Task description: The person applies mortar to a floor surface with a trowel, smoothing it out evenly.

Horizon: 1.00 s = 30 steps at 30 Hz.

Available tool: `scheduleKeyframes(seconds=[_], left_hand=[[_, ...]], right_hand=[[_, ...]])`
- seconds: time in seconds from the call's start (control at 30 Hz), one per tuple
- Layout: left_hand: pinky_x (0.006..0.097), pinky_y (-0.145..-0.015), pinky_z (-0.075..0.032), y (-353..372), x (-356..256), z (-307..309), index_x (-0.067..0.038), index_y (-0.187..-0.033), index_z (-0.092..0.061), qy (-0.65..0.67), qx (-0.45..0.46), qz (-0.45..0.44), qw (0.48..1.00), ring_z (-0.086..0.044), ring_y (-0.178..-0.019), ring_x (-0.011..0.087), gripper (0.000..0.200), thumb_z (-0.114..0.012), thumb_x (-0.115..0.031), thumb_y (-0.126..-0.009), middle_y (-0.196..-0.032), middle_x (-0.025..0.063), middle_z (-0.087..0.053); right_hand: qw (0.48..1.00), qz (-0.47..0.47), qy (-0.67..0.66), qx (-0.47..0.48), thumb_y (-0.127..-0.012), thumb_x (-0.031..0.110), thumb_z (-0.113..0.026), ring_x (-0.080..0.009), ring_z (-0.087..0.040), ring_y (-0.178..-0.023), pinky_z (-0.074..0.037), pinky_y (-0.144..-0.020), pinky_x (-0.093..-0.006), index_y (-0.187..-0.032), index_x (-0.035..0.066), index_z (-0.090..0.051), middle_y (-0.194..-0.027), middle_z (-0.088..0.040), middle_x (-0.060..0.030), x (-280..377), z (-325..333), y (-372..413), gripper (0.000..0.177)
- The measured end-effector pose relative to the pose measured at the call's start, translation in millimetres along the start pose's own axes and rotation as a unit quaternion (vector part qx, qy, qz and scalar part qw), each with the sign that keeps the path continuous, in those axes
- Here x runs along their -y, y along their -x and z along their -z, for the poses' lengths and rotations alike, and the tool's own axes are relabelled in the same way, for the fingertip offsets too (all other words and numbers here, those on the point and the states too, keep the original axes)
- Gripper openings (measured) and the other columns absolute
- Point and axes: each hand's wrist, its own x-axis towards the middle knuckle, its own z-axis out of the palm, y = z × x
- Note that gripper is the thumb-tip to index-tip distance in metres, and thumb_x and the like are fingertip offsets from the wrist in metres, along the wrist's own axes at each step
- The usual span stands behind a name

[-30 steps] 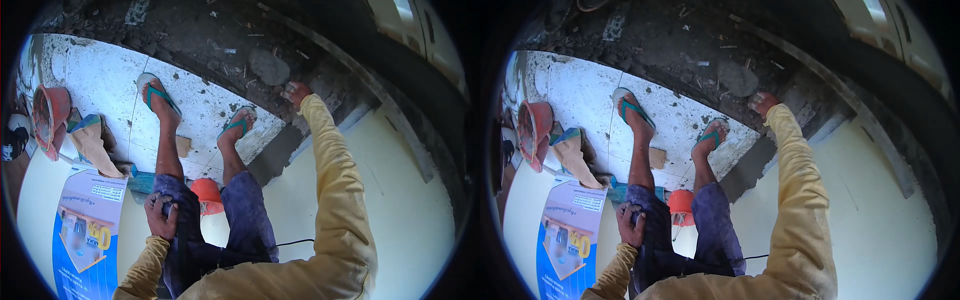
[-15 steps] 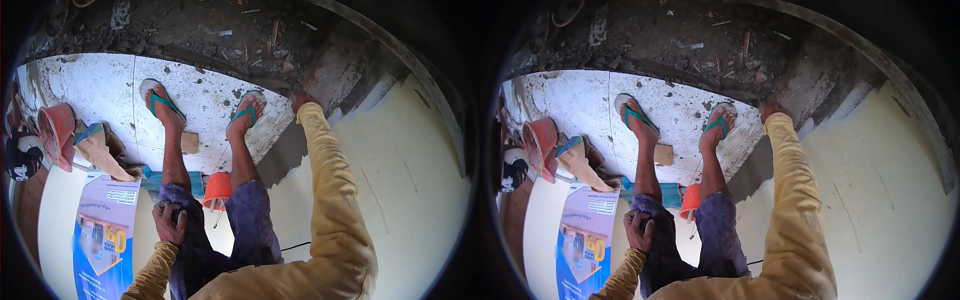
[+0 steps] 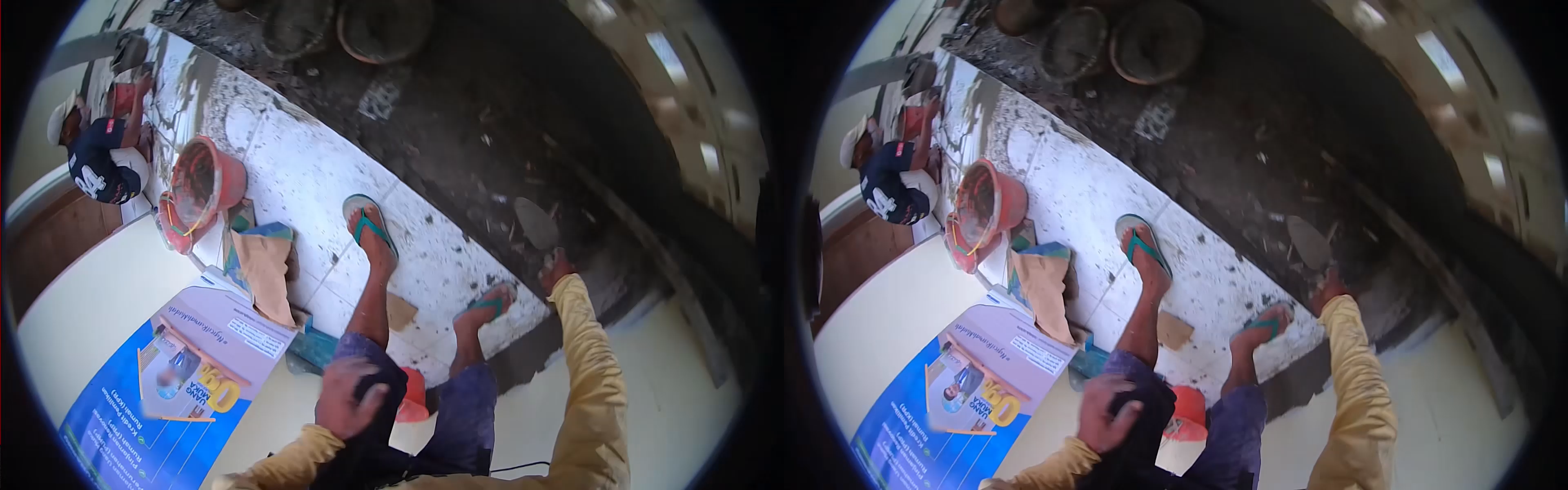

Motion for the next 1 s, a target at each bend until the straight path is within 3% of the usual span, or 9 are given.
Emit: scheduleKeyframes(seconds=[0.07,0.2,0.27,0.4,0.67,0.77,0.87,0.93,1.0], left_hand=[[0.0398,-0.092,-0.044,-35,2,-18,-0.006,-0.106,-0.063,0.093,0.028,-0.032,0.995,-0.058,-0.105,0.0324,0.03,-0.074,-0.014,-0.079,-0.108,0.0145,-0.062],[0.041,-0.092,-0.046,-101,12,-66,-0.004,-0.115,-0.059,0.225,0.215,-0.044,0.949,-0.058,-0.104,0.0363,0.038,-0.07,-0.023,-0.084,-0.107,0.0184,-0.062],[0.0417,-0.092,-0.046,-104,27,-75,-0.004,-0.115,-0.058,0.199,0.253,0.006,0.947,-0.058,-0.103,0.0372,0.038,-0.068,-0.026,-0.086,-0.107,0.0194,-0.063],[0.0436,-0.088,-0.047,-122,48,-53,-0.002,-0.115,-0.057,0.211,0.24,0.021,0.947,-0.059,-0.099,0.0375,0.041,-0.066,-0.03,-0.087,-0.104,0.0198,-0.063],[0.0442,-0.075,-0.049,-171,53,-15,-0.006,-0.113,-0.058,0.306,0.142,0.019,0.941,-0.06,-0.087,0.036,0.037,-0.069,-0.026,-0.084,-0.095,0.0178,-0.061],[0.0449,-0.076,-0.049,-178,51,-10,-0.005,-0.112,-0.058,0.333,0.131,0.012,0.934,-0.06,-0.088,0.0367,0.037,-0.068,-0.026,-0.085,-0.095,0.02,-0.06],[0.0459,-0.078,-0.048,-184,45,1,-0.004,-0.113,-0.058,0.353,0.145,0.023,0.924,-0.059,-0.09,0.039,0.037,-0.068,-0.025,-0.085,-0.096,0.0221,-0.059],[0.0465,-0.079,-0.048,-189,41,6,-0.003,-0.113,-0.058,0.378,0.137,0.042,0.915,-0.059,-0.091,0.0408,0.037,-0.069,-0.025,-0.085,-0.097,0.023,-0.059],[0.0469,-0.08,-0.048,-193,36,14,-0.003,-0.113,-0.058,0.383,0.158,0.06,0.908,-0.058,-0.091,0.0419,0.037,-0.069,-0.024,-0.085,-0.098,0.0232,-0.058]], right_hand=[[0.983,0.02,0.181,-0.015,-0.088,0.02,-0.063,-0.0367,-0.052,-0.123,-0.045,-0.101,-0.0418,-0.135,0.001,-0.034,-0.136,-0.051,-0.0202,117,-2,14,0.059],[0.958,0.22,0.182,-0.039,-0.094,0.012,-0.052,-0.0329,-0.045,-0.13,-0.038,-0.108,-0.0367,-0.136,0.004,-0.033,-0.138,-0.049,-0.0189,240,-42,-64,0.047],[0.965,0.247,-0.09,0.014,-0.097,0.014,-0.044,-0.0311,-0.041,-0.133,-0.035,-0.109,-0.0383,-0.135,0.003,-0.037,-0.14,-0.048,-0.0179,282,-63,-154,0.041],[0.937,0.114,0.281,-0.175,-0.092,0.025,-0.048,-0.0415,-0.057,-0.113,-0.046,-0.096,-0.0499,-0.132,0.011,-0.043,-0.126,-0.057,-0.0209,492,-49,-109,0.042],[0.852,0.119,0.37,-0.35,-0.088,0.022,-0.056,-0.0336,-0.065,-0.104,-0.054,-0.083,-0.0466,-0.114,0.008,-0.063,-0.12,-0.062,-0.0133,582,-56,-217,0.03],[0.871,0.1,0.385,-0.288,-0.09,0.021,-0.055,-0.0321,-0.065,-0.106,-0.054,-0.084,-0.0463,-0.115,0.009,-0.066,-0.125,-0.062,-0.0126,594,-62,-221,0.03],[0.831,0.145,0.499,-0.196,-0.087,0.02,-0.056,-0.0368,-0.065,-0.1,-0.054,-0.081,-0.0459,-0.102,0.006,-0.067,-0.102,-0.068,-0.0179,580,-67,-285,0.023],[0.749,0.338,0.561,-0.098,-0.086,0.02,-0.058,-0.0347,-0.067,-0.088,-0.054,-0.073,-0.0448,-0.094,0.005,-0.068,-0.094,-0.068,-0.0184,567,-54,-311,0.02],[0.848,0.336,0.41,-0.016,-0.084,0.02,-0.061,-0.0315,-0.067,-0.077,-0.053,-0.066,-0.0427,-0.095,0.003,-0.068,-0.086,-0.068,-0.0178,562,-56,-314,0.021]])
